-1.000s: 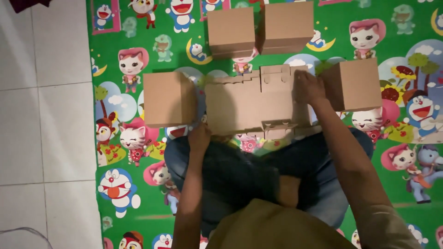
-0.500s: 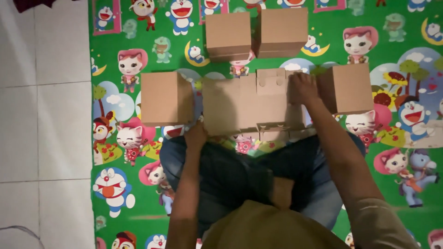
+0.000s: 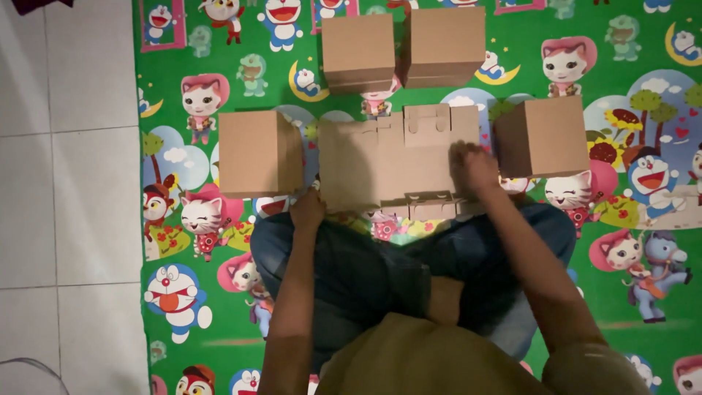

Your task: The person folds flat cardboard templates into small boxes by hand, then stacks the completed boxes.

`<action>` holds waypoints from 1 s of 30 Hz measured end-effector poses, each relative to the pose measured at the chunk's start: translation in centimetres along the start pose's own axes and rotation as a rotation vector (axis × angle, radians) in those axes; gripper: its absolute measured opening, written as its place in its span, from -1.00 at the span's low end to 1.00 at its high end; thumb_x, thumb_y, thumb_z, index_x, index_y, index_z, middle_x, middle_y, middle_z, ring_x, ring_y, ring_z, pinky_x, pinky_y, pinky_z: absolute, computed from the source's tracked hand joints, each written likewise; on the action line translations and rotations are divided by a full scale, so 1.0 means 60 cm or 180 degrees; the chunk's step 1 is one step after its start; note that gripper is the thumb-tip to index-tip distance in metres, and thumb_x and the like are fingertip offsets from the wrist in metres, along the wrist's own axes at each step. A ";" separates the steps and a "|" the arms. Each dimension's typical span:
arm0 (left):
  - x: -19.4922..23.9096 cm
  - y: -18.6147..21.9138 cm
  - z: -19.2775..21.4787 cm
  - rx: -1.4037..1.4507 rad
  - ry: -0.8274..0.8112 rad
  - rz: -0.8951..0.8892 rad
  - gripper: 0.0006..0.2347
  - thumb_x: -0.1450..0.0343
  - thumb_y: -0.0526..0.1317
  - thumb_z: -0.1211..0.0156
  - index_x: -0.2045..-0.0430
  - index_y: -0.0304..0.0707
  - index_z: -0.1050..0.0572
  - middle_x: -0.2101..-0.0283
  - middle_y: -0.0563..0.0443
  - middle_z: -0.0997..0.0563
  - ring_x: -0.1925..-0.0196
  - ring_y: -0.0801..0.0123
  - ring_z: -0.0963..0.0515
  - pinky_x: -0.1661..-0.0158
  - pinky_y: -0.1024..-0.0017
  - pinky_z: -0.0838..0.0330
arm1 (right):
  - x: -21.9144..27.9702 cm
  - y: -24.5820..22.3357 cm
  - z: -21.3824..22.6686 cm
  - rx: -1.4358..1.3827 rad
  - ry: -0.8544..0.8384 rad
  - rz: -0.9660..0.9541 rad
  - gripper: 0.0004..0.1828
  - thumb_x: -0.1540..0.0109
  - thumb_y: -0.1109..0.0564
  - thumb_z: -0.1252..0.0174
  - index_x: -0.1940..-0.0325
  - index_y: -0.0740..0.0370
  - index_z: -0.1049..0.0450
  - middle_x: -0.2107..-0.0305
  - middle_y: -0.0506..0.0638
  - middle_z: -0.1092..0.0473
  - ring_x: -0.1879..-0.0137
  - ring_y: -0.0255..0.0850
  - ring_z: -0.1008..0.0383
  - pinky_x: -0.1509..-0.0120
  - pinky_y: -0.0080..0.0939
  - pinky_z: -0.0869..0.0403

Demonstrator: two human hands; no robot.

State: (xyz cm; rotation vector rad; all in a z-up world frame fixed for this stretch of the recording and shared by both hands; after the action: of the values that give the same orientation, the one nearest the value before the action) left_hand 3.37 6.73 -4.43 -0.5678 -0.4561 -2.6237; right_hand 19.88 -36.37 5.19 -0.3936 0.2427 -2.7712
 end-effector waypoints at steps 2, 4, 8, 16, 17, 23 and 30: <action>0.018 0.012 0.021 0.0029 -0.0001 -0.0014 -0.84 -0.44 -0.11 -0.14 0.19 -0.09 -0.42 0.19 -0.03 -0.69 -0.01 0.03 -0.66 -0.10 -0.11 -0.31 | 0.019 -0.003 0.000 -0.0101 -0.0051 -0.0085 -0.34 -0.18 -0.15 -0.20 -0.36 0.04 -0.40 -0.29 0.08 -0.34 -0.34 0.09 -0.40 -0.26 0.13 -0.53; 0.025 0.018 0.032 0.0059 0.0006 -0.0029 -0.84 -0.44 -0.12 -0.13 0.20 -0.11 -0.42 0.20 -0.06 -0.69 0.01 0.00 -0.67 -0.11 -0.10 -0.31 | 0.022 -0.005 0.010 -0.0202 -0.0095 -0.0167 -0.24 -0.19 -0.23 -0.14 -0.44 0.06 -0.30 -0.34 0.07 -0.26 -0.39 0.09 -0.33 -0.31 0.15 -0.50; 0.028 0.014 0.026 0.0139 0.0059 -0.0079 -0.85 -0.44 -0.14 -0.16 0.22 -0.11 -0.41 0.23 -0.07 -0.68 0.01 0.00 -0.67 -0.10 -0.09 -0.33 | -0.027 0.028 -0.024 -0.0057 -0.0060 -0.0141 -0.29 -0.18 -0.03 -0.20 -0.43 -0.04 -0.27 -0.23 0.04 -0.30 -0.27 0.12 -0.40 -0.17 0.21 -0.56; 0.037 0.029 0.047 0.0101 -0.0143 0.0054 -0.81 -0.45 -0.17 -0.13 0.10 -0.16 -0.46 0.14 -0.13 -0.70 -0.08 -0.03 -0.65 -0.13 -0.09 -0.35 | -0.096 0.026 -0.012 -0.0045 -0.0299 -0.0155 0.16 -0.05 0.08 -0.38 -0.63 -0.14 0.11 -0.16 0.19 -0.36 -0.18 0.23 -0.49 -0.15 0.31 -0.55; 0.030 0.026 0.038 0.0119 -0.0112 0.0026 -0.83 -0.45 -0.17 -0.13 0.13 -0.16 -0.47 0.12 -0.14 -0.69 -0.12 -0.03 -0.62 -0.16 -0.11 -0.31 | -0.094 0.002 0.013 0.0031 -0.0338 -0.0114 0.14 0.01 0.19 -0.40 -0.58 -0.09 0.01 -0.22 0.25 -0.32 -0.24 0.29 -0.43 -0.18 0.32 -0.49; 0.007 0.009 0.003 0.0212 -0.0113 0.0016 -0.83 -0.46 -0.15 -0.14 0.15 -0.17 -0.46 -0.09 -0.22 -0.60 -0.37 -0.14 -0.39 -0.20 -0.20 -0.26 | -0.117 -0.050 0.060 0.0635 -0.0404 0.0433 0.38 0.30 0.27 -0.62 -0.51 -0.04 -0.08 -0.30 0.23 -0.19 -0.35 0.24 -0.27 -0.35 0.20 -0.33; 0.020 0.016 0.033 0.0301 -0.0074 0.0020 -0.85 -0.44 -0.18 -0.16 0.17 -0.15 -0.47 0.11 -0.13 -0.66 -0.16 -0.02 -0.59 -0.15 -0.13 -0.32 | -0.124 -0.061 0.047 0.0678 -0.0014 0.0926 0.16 0.39 0.17 -0.60 -0.22 0.01 -0.18 -0.20 0.11 -0.21 -0.37 0.13 -0.26 -0.43 0.05 -0.28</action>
State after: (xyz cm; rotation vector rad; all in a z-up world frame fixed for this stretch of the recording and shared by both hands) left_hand 3.41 6.29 -1.95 -0.5685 -0.5813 -2.5763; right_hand 26.40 -30.74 6.86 -0.2847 0.0009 -2.4778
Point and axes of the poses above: each hand's wrist, its own x-axis away from the middle knuckle, its own z-axis out of the back of the hand, y = z × x, the point moved 9 cm from there along -x, towards the middle knuckle
